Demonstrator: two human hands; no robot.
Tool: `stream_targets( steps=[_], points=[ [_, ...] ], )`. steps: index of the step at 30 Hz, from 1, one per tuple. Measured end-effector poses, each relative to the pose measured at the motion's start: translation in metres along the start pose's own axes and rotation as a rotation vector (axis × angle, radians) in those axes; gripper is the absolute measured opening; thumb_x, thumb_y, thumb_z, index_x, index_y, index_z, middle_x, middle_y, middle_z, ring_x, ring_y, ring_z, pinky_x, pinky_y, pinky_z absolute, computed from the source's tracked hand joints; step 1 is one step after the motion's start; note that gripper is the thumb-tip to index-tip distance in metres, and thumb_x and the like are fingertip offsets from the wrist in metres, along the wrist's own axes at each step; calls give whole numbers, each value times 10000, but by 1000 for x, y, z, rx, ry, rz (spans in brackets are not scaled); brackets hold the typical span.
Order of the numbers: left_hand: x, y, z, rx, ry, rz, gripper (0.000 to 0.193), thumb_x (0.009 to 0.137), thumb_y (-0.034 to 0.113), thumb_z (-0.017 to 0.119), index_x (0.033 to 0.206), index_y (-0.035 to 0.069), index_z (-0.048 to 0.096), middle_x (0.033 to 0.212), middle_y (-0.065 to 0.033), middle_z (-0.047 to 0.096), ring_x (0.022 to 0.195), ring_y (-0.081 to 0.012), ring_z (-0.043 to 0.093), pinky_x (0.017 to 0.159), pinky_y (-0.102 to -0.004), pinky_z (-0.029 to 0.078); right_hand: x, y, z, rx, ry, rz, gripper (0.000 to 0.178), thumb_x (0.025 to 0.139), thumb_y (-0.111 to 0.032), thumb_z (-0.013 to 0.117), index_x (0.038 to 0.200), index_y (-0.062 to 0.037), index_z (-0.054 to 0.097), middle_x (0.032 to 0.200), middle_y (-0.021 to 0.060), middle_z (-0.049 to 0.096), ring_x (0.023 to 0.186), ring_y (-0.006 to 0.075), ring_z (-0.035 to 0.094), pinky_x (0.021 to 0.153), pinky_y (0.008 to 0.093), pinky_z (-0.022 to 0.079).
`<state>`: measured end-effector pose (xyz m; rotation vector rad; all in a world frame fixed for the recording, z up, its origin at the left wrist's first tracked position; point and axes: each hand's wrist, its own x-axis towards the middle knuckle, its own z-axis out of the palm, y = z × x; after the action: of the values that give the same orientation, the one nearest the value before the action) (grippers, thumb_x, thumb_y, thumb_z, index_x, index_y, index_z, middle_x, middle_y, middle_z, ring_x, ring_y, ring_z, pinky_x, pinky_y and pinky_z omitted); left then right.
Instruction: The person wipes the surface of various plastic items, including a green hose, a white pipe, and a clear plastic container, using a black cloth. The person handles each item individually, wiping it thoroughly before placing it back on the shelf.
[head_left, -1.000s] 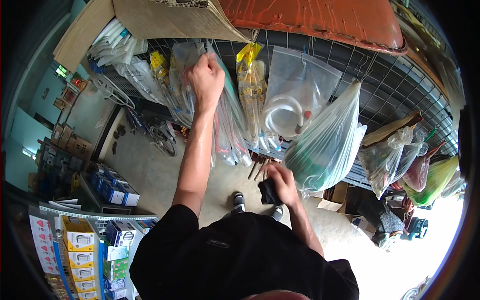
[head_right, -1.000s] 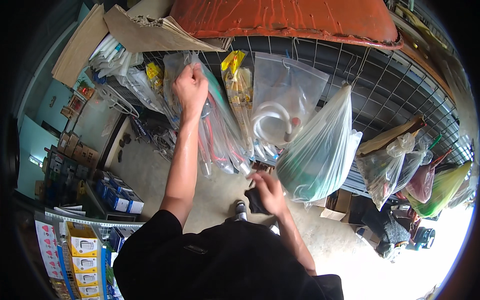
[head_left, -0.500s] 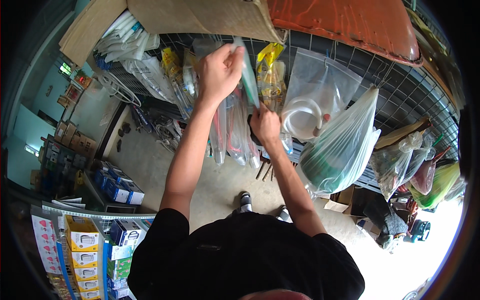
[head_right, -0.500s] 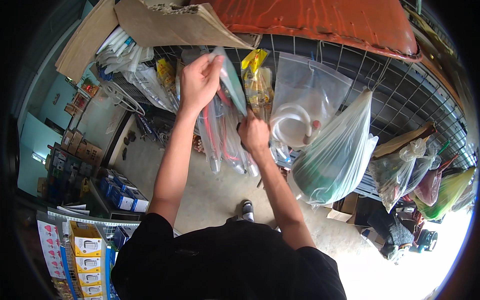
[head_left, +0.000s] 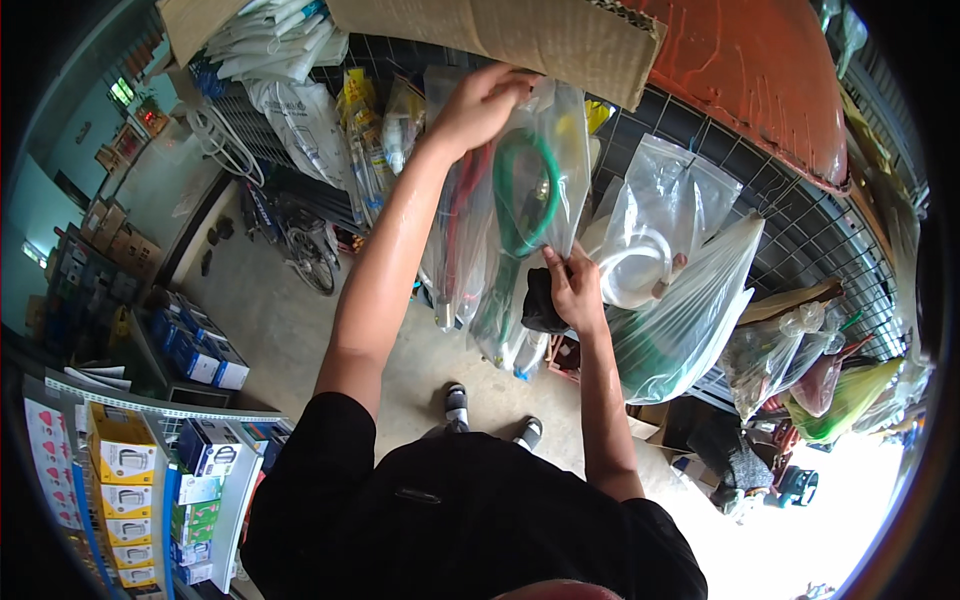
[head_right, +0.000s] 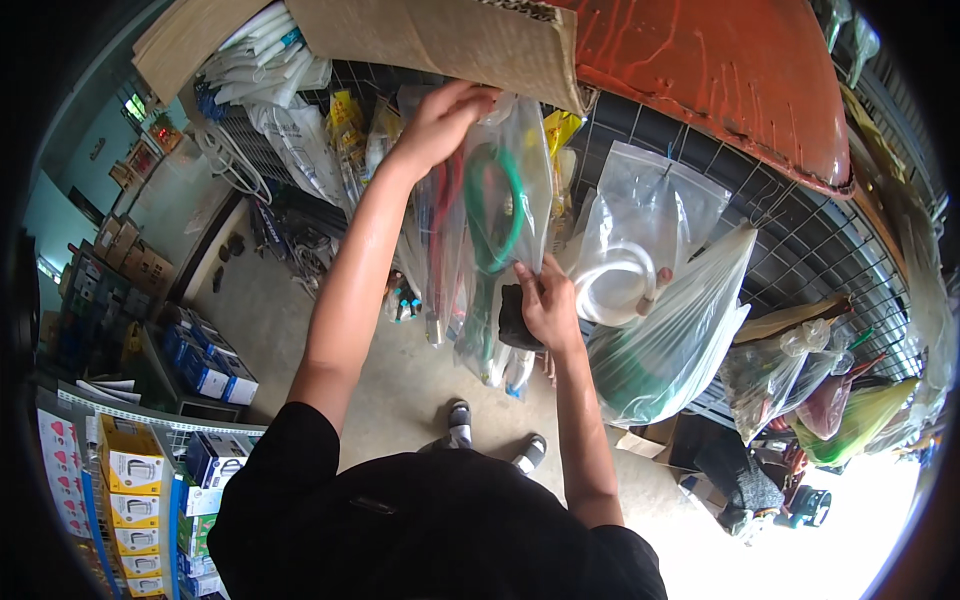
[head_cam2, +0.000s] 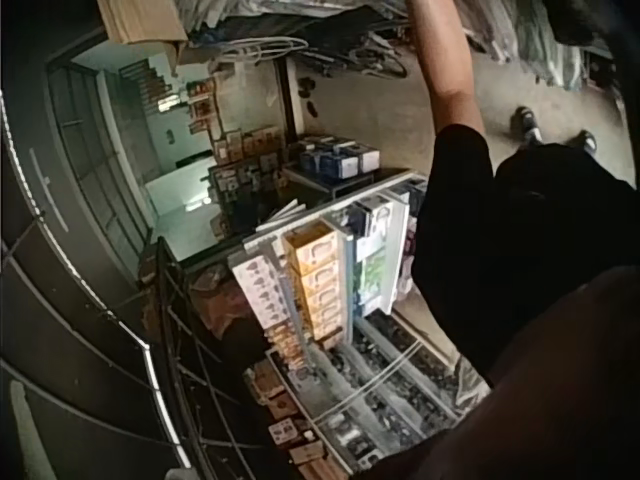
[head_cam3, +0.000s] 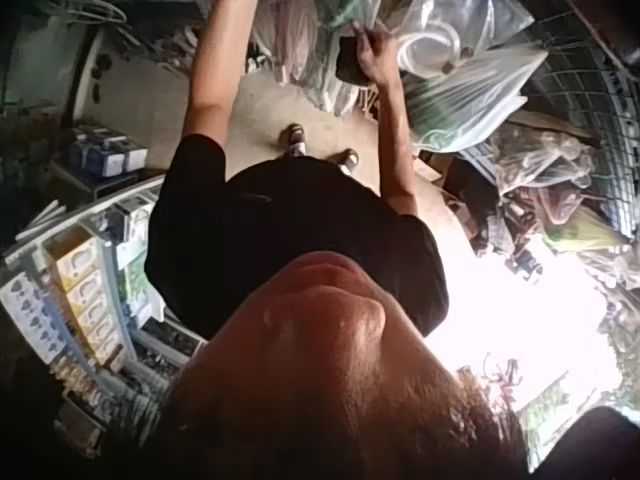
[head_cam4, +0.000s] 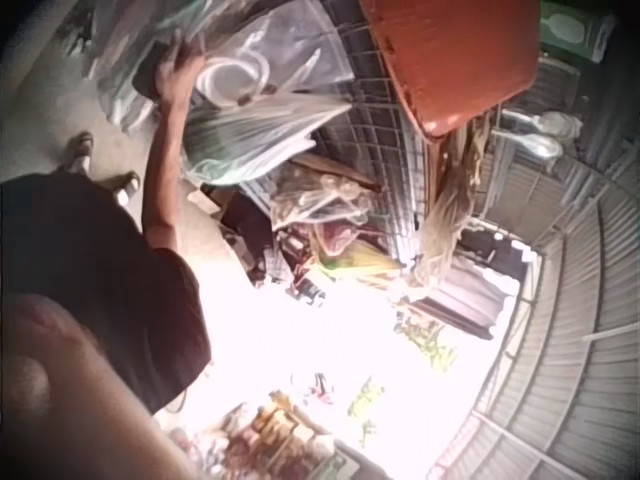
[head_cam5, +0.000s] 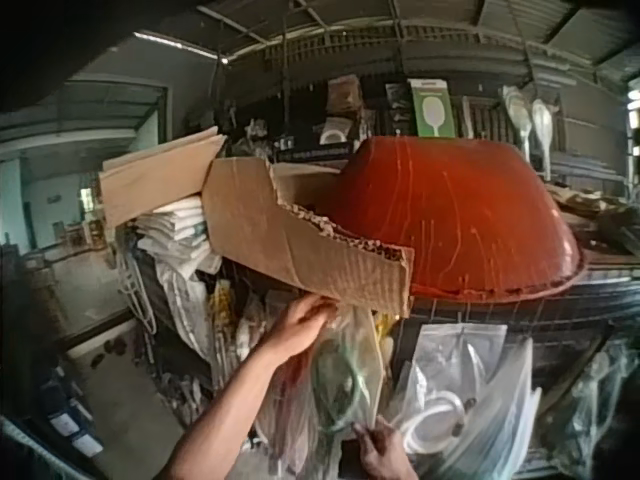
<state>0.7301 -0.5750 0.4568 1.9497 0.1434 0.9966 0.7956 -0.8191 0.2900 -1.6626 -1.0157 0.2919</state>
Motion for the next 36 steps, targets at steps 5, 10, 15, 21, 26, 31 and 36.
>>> stream_targets(
  steps=[5,10,15,21,26,31,36],
  points=[
    [24,-1,-5,-188,-91,-100,334,983,163,748,1289,33,719,1176,-58,757,1050,-146,696,938,-301,536,-6,2,6,287,5,102,452,1090,-348,633,867,46,657,679,-30,532,651,61,425,553,300,359],
    [33,7,-2,-96,48,-245,291,879,175,828,1132,40,782,1057,-47,794,967,-127,718,854,-305,560,-3,-11,-4,415,8,141,442,1102,-362,610,916,32,687,745,-44,586,688,45,454,599,265,374],
    [47,2,-7,-13,-50,-209,248,861,255,836,1031,76,814,908,-29,811,846,-108,742,769,-293,579,1,-27,-9,456,39,141,419,1103,-348,610,969,38,706,787,-44,610,730,41,467,645,252,389],
    [56,-9,-20,44,-279,-291,417,914,327,802,1233,65,744,1164,-51,763,1028,-128,691,915,-319,552,13,-48,-16,441,72,118,405,1103,-345,607,988,29,709,808,-42,620,752,43,482,667,253,402],
    [55,-13,-22,20,-153,-318,391,940,357,764,1219,85,738,1031,-6,724,850,-92,610,720,-284,460,34,-56,-17,581,76,101,374,1104,-327,604,978,9,708,861,-44,637,787,40,506,712,239,409],
    [45,-26,-25,-186,-211,-228,334,972,270,724,1233,63,724,1081,1,711,874,-72,579,730,-268,435,45,-44,-16,710,10,149,348,1106,-307,600,1028,11,720,901,-31,670,787,39,530,704,230,423],
    [36,-34,-36,-373,-337,-237,218,970,149,671,1166,75,731,1050,34,710,833,-48,576,682,-247,423,42,-52,-7,872,1,172,351,1114,-290,581,1101,31,721,961,2,716,807,47,592,718,232,472]
  ],
)
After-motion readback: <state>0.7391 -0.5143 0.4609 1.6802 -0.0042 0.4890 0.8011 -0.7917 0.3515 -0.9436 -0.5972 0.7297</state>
